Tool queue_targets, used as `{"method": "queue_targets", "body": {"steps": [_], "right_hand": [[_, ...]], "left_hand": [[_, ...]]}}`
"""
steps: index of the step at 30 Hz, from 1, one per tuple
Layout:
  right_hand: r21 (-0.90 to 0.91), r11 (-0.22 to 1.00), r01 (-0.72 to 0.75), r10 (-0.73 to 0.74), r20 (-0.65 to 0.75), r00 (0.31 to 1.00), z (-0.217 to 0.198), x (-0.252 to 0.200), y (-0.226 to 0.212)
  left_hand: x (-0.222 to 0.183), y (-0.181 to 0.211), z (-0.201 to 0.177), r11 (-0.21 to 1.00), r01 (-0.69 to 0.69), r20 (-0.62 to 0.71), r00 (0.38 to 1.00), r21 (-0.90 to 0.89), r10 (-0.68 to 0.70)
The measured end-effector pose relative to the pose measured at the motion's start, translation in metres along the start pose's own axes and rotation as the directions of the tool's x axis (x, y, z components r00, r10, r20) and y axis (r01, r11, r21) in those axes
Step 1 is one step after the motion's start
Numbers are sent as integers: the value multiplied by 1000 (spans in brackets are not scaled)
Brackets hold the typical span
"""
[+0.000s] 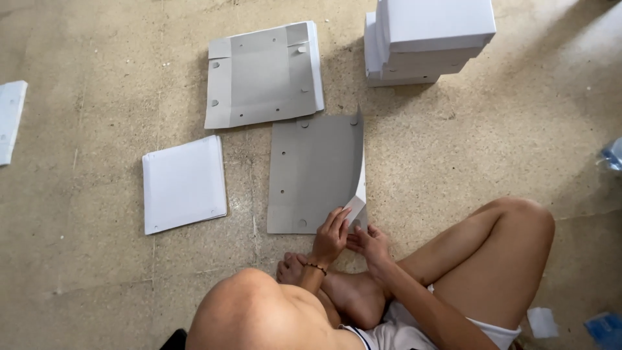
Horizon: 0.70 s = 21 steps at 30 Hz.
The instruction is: Manually folding flat cardboard sheets into boxes and stacking them on the floor.
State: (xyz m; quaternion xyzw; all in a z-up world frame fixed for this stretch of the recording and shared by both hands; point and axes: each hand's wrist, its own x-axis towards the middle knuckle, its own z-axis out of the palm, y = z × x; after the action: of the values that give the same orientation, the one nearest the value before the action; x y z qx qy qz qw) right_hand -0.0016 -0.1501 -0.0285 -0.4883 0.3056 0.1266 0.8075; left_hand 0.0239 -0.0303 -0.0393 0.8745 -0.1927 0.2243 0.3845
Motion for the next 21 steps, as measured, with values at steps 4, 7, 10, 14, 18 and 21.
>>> {"method": "queue_targets", "body": {"steps": [4,7,10,14,18,21], "right_hand": [[19,983,182,-182,-12,983,-11,5,5],[89,968,233,-232,-22,972,-2,-14,-14],[77,959,274,-271,-49,961,8,-30,-41],[140,946,294,-282,-97,954,28,-54,-64],[153,926,345,-326,-136,936,35,-58,-69],[125,917,380,-360,-159,919,32,-48,-66]], "left_hand": [[12,8,-12,997,-6,-51,999,-71,3],[24,14,-19,990,7,-105,994,-139,-22],[42,24,-31,993,-35,-121,992,-110,22],[58,36,-42,991,-80,-119,991,-107,67],[70,49,-54,974,-153,-125,983,-169,133],[70,51,-53,969,-177,-122,980,-173,157]]}}
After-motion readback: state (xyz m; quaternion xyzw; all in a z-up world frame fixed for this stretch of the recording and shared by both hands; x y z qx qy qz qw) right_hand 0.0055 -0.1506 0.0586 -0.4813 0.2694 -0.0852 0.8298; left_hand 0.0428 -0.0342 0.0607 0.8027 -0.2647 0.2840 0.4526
